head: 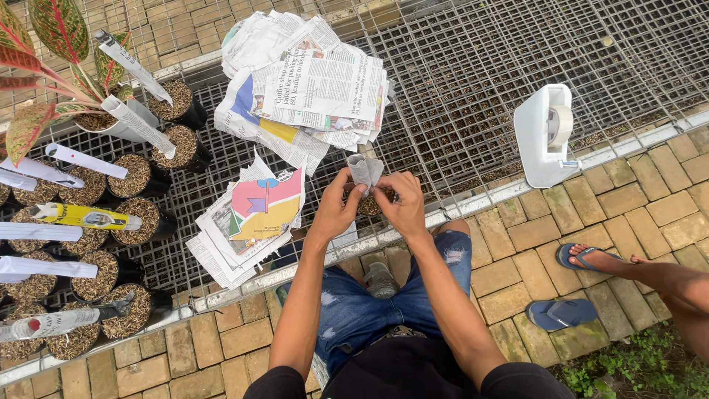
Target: The person wraps a plant leaf with a piece of paper, using tape to secure it.
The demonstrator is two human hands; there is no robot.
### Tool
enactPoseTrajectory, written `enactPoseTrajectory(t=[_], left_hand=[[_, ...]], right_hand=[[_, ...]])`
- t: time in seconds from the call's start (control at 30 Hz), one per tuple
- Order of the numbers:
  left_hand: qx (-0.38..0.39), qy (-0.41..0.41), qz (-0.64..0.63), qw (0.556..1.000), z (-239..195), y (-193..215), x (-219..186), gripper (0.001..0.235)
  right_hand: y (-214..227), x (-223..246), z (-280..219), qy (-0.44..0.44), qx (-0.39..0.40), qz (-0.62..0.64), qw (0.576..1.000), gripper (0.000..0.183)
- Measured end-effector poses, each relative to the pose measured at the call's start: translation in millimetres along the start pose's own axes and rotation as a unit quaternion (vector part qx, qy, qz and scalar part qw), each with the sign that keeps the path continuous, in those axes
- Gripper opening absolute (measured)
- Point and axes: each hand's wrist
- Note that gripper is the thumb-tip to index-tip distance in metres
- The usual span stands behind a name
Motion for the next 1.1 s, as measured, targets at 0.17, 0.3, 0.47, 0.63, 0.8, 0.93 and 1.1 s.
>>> enactPoseTrajectory(t=[0.17,0.3,0.47,0.63,0.8,0.93,1.1], left_hand=[[-0.011,-0.018,0.011,1.0,1,-2,-4,0.024],[-0.006,-0.026,0.009,1.0,3,-4,-7,0.025],[-0.015,-0.018,0.007,1.0,0,-3,12,0.026],[-0.002,-0.016,0.002,1.0,3,-5,-2,0.025],[0.012,-0.013,0.011,1.0,3,-1,20,0.026],[0.008,0.0,0.002,1.0,0,1,6,0.029],[0.031,-0.042,0.022,0.998,1,2,41,0.037]], right_hand=[[0,16,-3,0.004,-0.005,0.006,1.0,0.007],[8,18,-2,-0.02,0.001,0.021,1.0,0.012],[8,20,1,-0.004,-0.026,0.063,0.998,0.019],[14,35,16,0.016,-0.065,0.117,0.991,0.031],[12,40,24,0.064,-0.112,0.105,0.986,0.01],[10,28,15,-0.027,-0.104,0.192,0.976,0.023],[-8,2,0,0.015,-0.056,-0.018,0.998,0.039]])
Point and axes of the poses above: each hand's wrist, its own z-axis towards the middle knuckle, its own y-axis out of the back of the hand, x = y × z, and after that the axes turned 9 degrees about -z, right-handed
